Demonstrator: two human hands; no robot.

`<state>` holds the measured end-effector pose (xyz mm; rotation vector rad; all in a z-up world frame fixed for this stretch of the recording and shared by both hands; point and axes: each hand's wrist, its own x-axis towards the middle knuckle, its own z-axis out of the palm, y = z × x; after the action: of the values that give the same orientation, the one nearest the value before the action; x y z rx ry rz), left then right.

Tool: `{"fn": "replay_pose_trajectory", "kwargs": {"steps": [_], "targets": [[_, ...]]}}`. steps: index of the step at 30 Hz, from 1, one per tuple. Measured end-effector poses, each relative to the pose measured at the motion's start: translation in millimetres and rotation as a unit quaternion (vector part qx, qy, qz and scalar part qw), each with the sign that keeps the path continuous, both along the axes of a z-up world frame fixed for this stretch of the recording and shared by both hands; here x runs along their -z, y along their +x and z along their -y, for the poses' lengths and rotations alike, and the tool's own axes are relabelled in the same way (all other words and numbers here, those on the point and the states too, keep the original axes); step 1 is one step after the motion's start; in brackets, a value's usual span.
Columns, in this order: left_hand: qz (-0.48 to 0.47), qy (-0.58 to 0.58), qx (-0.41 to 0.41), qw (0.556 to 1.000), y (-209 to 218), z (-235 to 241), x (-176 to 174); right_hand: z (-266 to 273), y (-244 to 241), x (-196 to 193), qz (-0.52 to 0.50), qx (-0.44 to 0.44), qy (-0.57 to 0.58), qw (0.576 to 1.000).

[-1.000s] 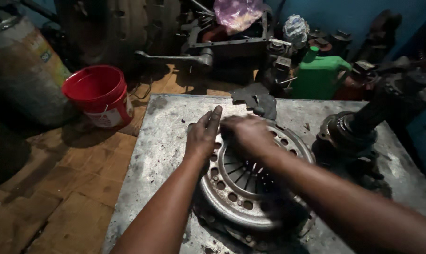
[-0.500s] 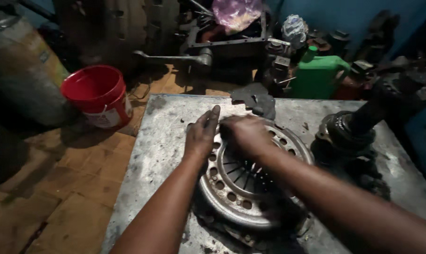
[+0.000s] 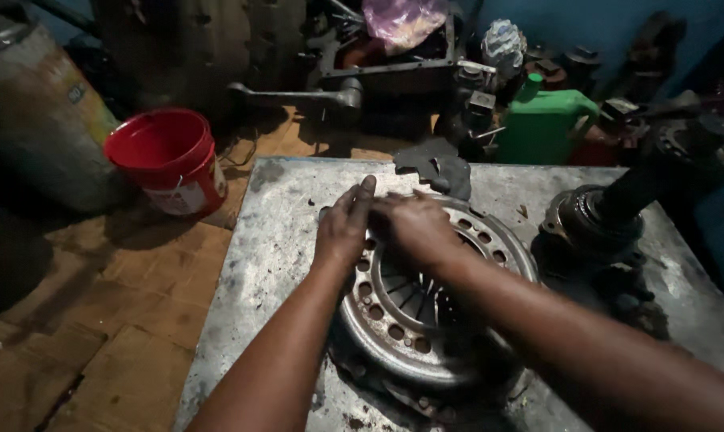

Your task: The person cleans and inspects a clutch assembly by hand and using small metal scrapers. They rotate the assembly on a metal workbench and remove debris from its surface.

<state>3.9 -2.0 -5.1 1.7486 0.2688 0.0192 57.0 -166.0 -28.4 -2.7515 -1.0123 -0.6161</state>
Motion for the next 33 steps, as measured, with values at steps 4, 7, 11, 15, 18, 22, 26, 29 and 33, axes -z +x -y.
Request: {"fn": "replay_pose_trajectory", "kwargs": {"steps": [4,7,11,15,18,22,26,29,33], "targets": [[-0.014,0.074,-0.020,0.997,-5.6,4.5,-12.1,38.4,-1.0,-37.4,-0.166,0.196,-0.093,0.962],[-0.051,0.033,-0.009,0.998,-9.2,6.4,-17.2,51.5,5.4,-42.3,-0.230,0.281,-0.144,0.921],[-0.039,0.039,-0.009,0.998,-4.6,5.0,-12.3,11.6,8.1,0.4,-0.090,0.135,-0.026,0.986],[0.102,0.141,-0.033,0.984,5.8,-1.3,4.2,-10.8,-6.5,6.0,0.115,-0.053,0.058,0.990],[0.036,0.051,-0.017,0.998,1.9,-0.5,1.4,17.5,-12.9,-24.8,-0.110,0.093,-0.018,0.989],[-0.016,0.044,-0.015,0.999,-4.4,3.3,-22.9,44.1,-8.0,-54.1,-0.159,0.173,-0.024,0.972],[-0.019,0.023,-0.025,0.999,-5.3,9.1,-16.7,24.9,-13.0,-35.3,-0.067,0.105,0.043,0.991],[0.049,0.094,-0.032,0.994,5.8,1.5,6.1,-7.1,-12.0,-12.8,-0.078,0.043,0.053,0.995],[0.063,0.022,-0.014,0.998,2.3,-0.5,10.7,16.2,0.0,-1.6,0.108,-0.056,0.044,0.992]]}}
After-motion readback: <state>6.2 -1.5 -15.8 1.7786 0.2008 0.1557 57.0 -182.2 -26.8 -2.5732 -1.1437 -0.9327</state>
